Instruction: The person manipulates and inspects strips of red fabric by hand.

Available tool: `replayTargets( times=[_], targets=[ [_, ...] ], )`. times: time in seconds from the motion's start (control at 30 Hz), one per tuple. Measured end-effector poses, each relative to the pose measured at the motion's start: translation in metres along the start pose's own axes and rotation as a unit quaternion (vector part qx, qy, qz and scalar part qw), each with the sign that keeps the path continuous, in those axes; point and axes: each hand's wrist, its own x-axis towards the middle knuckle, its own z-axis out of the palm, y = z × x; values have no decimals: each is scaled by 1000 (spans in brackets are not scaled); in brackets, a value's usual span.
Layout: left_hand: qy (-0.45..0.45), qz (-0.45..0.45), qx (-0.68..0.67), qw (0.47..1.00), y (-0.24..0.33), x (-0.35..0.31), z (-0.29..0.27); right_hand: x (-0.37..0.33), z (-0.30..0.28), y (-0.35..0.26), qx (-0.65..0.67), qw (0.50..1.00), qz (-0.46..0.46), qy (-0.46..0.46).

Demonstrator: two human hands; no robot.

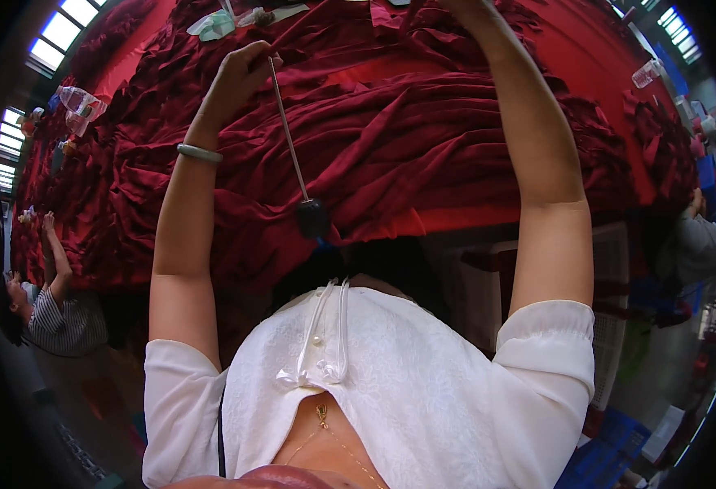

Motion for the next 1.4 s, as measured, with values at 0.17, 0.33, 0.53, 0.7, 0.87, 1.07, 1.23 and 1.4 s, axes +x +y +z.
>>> replayTargets(
  times=[0.17, 0.33, 0.53, 0.7, 0.87, 1.07, 1.23, 1.4],
  targets=[
    [-21, -22, 27, 999, -9, 8, 8, -8, -67, 188, -239, 960, 65, 130],
    [-31, 5, -7, 999, -31, -11, 3, -42, -89, 261, -354, 862, 353, -82],
    [-23, -12, -139, 990, -25, -3, 15, -70, 74, 50, 202, 943, 156, -214],
    [-53, -3, -97, 994, -18, -6, 5, -70, 98, -115, 542, 767, 91, -331],
    [-58, -31, -194, 979, -21, -17, 6, -32, 80, -55, 171, 960, -31, -218],
    [-4, -113, -323, 940, -31, -22, -4, 13, 36, 106, -203, 973, 91, -62],
    [15, -125, -337, 933, -25, -33, -8, -27, 61, 141, -315, 921, 156, -165],
    [-14, -185, -334, 924, -27, -24, -5, -41, 126, -23, 214, 963, -77, -147]
  ],
)
